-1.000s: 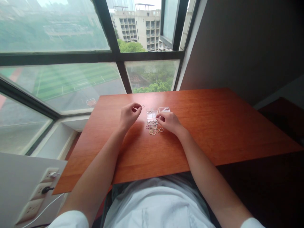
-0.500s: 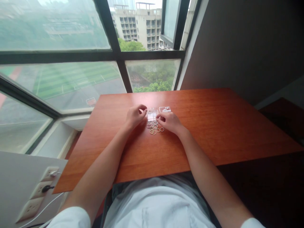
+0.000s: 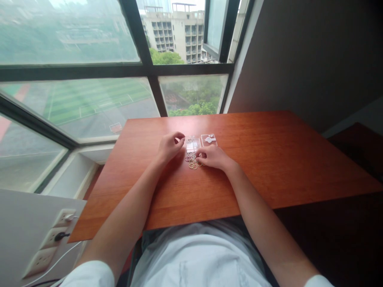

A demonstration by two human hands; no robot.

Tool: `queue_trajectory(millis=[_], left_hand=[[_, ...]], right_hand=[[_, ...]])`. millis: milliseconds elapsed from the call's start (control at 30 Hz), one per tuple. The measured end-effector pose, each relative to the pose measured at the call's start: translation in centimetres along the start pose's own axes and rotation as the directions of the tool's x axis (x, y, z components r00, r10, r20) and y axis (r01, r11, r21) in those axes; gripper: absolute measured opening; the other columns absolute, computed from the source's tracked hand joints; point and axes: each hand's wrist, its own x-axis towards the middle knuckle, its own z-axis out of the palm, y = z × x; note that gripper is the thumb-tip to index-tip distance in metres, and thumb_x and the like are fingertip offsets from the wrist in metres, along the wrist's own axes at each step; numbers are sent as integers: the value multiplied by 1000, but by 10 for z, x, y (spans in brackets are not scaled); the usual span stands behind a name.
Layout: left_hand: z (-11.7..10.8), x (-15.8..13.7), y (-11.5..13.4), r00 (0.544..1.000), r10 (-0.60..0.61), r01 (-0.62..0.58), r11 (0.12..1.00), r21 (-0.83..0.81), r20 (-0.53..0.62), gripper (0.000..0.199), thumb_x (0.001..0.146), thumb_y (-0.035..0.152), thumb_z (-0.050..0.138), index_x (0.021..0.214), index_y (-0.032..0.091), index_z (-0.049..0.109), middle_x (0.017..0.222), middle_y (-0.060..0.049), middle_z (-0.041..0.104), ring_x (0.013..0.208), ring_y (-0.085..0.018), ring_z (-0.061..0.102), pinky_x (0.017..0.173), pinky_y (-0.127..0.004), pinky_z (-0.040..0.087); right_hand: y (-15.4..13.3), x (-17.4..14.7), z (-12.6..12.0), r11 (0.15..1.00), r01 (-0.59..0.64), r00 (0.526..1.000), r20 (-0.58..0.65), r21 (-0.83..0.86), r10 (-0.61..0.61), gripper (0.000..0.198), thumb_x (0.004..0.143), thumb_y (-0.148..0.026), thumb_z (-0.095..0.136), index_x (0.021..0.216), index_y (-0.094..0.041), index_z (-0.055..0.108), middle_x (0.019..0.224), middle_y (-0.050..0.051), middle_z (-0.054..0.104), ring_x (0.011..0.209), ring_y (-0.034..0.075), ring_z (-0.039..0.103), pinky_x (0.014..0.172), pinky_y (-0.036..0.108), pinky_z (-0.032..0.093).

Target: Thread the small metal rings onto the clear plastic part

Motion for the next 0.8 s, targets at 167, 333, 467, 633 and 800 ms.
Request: queue_trajectory(millis=[167,333,467,633,800], left_hand=[[0,0,3,1000,0,0,1000,-10,12,15,83,29,60,90,20,70,84,-3,73,62,-13,62,59,-24,48],[0,-1,2,1000,0,1,1000,-12,23,15,83,28,60,90,20,70,84,-3,73,62,-13,62,59,-24,48],[0,-1,2,1000,12,-12,1000,-21,23,16,83,28,59,91,19,70,86,-3,74,62,-13,62,60,-24,49],[0,-1,3,999,14,-13,999,-29,32,16,83,28,59,90,19,70,83,-3,73,61,-13,62,59,-24,48],[-1,-3,4,999,4,-2,999,-35,51,15,83,26,59,90,20,71,82,-2,73,62,-13,62,58,-24,48]], right_hand=[[-2,0,0,1000,-3,1000,30,-12,4,11,80,-26,66,88,-27,74,76,-1,71,68,14,61,59,23,37],[-4,0,0,999,-8,999,36,-40,10,11,80,-27,65,87,-26,73,78,0,71,69,15,61,58,24,36],[-4,0,0,999,-21,999,27,-33,22,11,81,-27,64,87,-25,72,78,0,70,68,14,59,58,23,35],[-5,2,-3,999,-16,992,-125,37,20,10,81,-24,61,86,-23,71,70,-1,67,63,12,57,61,23,37],[-6,3,-9,995,-34,912,-404,93,69,13,85,-29,58,88,-21,68,63,-2,61,58,12,54,62,23,39]])
